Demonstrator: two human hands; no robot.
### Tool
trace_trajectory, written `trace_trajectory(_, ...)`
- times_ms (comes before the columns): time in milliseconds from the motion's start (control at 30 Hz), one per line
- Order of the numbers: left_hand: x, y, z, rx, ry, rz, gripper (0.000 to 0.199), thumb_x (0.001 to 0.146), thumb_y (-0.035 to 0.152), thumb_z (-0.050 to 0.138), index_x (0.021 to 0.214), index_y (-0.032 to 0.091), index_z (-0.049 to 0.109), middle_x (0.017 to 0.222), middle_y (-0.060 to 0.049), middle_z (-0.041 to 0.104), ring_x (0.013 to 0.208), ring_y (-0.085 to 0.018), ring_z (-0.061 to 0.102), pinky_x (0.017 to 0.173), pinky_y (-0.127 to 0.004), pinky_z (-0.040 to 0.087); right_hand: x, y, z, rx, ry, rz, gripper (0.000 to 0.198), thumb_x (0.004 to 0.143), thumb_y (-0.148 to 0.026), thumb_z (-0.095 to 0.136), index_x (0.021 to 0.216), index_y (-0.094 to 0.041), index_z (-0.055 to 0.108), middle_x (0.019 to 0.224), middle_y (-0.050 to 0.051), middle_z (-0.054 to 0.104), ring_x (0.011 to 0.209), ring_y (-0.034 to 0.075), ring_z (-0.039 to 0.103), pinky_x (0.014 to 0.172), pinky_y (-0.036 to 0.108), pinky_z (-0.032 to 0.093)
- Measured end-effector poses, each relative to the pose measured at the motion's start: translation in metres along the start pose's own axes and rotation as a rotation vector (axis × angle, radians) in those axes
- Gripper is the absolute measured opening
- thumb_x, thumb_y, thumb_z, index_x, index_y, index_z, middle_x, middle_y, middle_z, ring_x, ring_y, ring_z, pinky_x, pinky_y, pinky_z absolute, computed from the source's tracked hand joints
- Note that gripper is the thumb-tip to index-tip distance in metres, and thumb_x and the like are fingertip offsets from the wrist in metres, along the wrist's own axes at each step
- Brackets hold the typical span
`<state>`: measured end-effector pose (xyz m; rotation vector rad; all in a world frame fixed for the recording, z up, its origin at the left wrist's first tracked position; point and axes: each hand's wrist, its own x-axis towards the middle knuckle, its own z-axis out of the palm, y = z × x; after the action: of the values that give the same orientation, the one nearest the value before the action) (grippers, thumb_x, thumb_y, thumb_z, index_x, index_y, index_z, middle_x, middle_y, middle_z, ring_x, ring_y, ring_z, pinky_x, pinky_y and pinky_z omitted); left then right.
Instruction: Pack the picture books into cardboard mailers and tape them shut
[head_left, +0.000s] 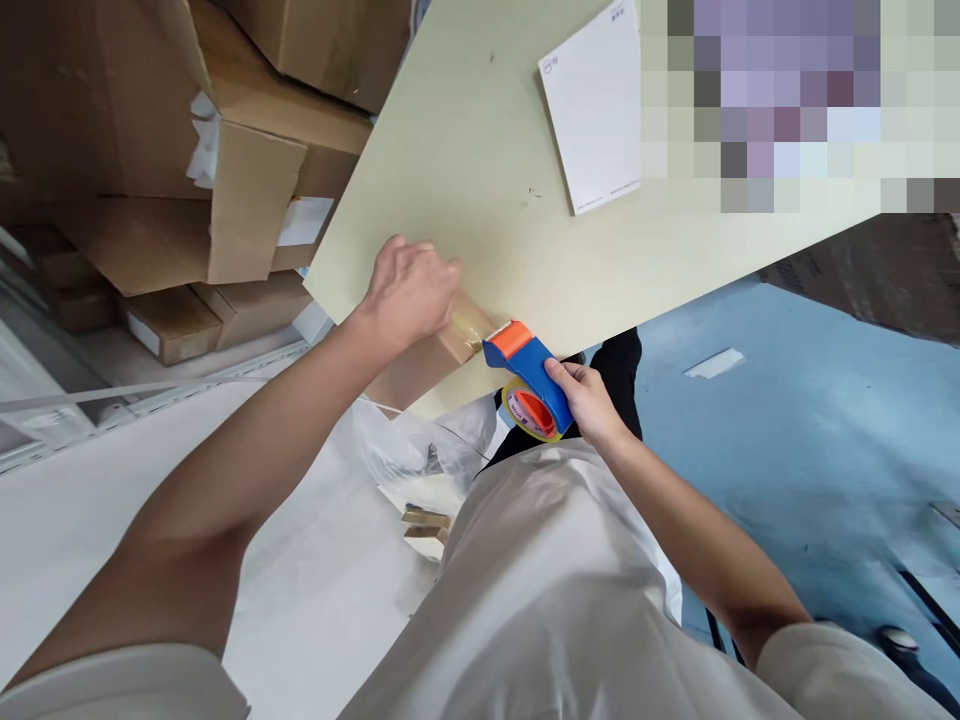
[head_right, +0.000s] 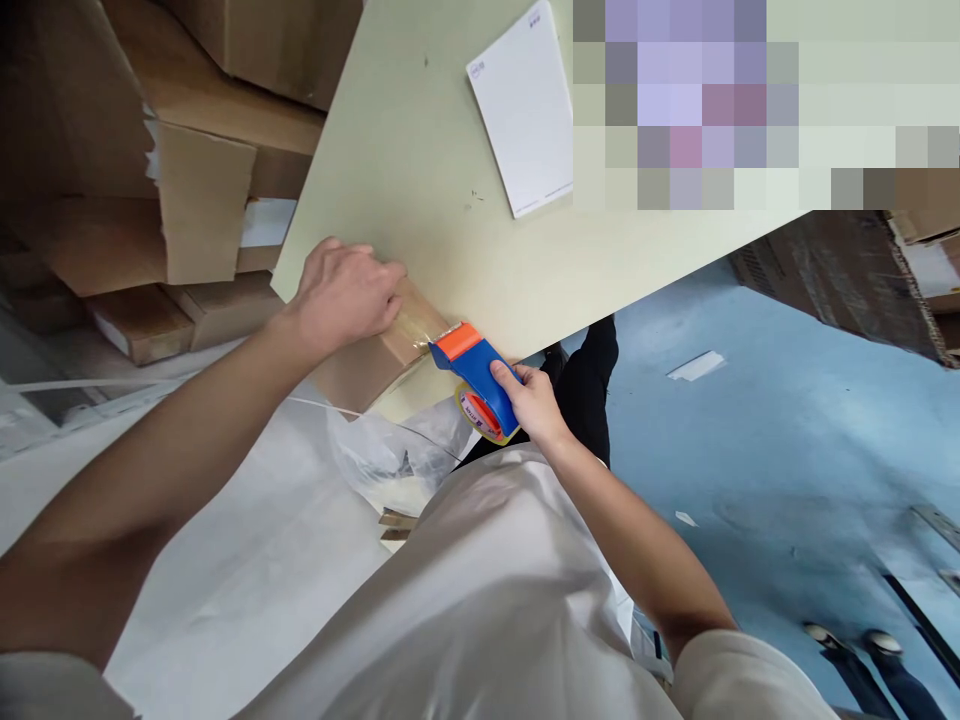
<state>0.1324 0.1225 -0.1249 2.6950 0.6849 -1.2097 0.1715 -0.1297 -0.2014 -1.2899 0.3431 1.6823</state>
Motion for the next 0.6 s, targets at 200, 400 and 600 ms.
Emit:
trace_trajectory(200,-0.007,-0.014,0.004,-0.152,-0.01,0.133,0.04,0.08,0.042,0.052,0.109,0.019,0.067,0.108,-0.007,0.064,0.123,-0.034,0.048,0.104,-0.053,0.025,0.0,0.007,0.002,-0.009,-0.003,-0.005,0.051,0.069,-0.068,0.066,0.065,-0.017,0.064,0.059,0.003,0.064,0.052,0.015,0.056,0.049,0.026,0.043)
trace_trajectory(400,-0.015,-0.039,0.024,-0.226,-0.165,0.28,0.05,0.078,0.058,0.042,0.099,0.022,0.07,0.109,-0.001,0.065,0.126,-0.028,0.049,0.106,-0.046,0.024,0.003,0.01,-0.005,0.031,-0.107,0.096,0.051,0.072,-0.067,0.065,0.072,-0.016,0.069,0.064,0.005,0.069,0.06,0.019,0.064,0.059,0.029,0.05)
trace_trajectory(600,-0.03,-0.043,0.028,-0.21,-0.02,0.251,0.067,0.073,0.069,0.051,0.119,0.022,0.062,0.13,-0.007,0.058,0.132,-0.033,0.042,0.112,-0.052,0.011,0.011,0.011,-0.001,0.036,-0.203,0.24,0.049,0.08,-0.064,0.057,0.086,-0.017,0.073,0.077,0.008,0.074,0.076,0.023,0.069,0.073,0.034,0.056)
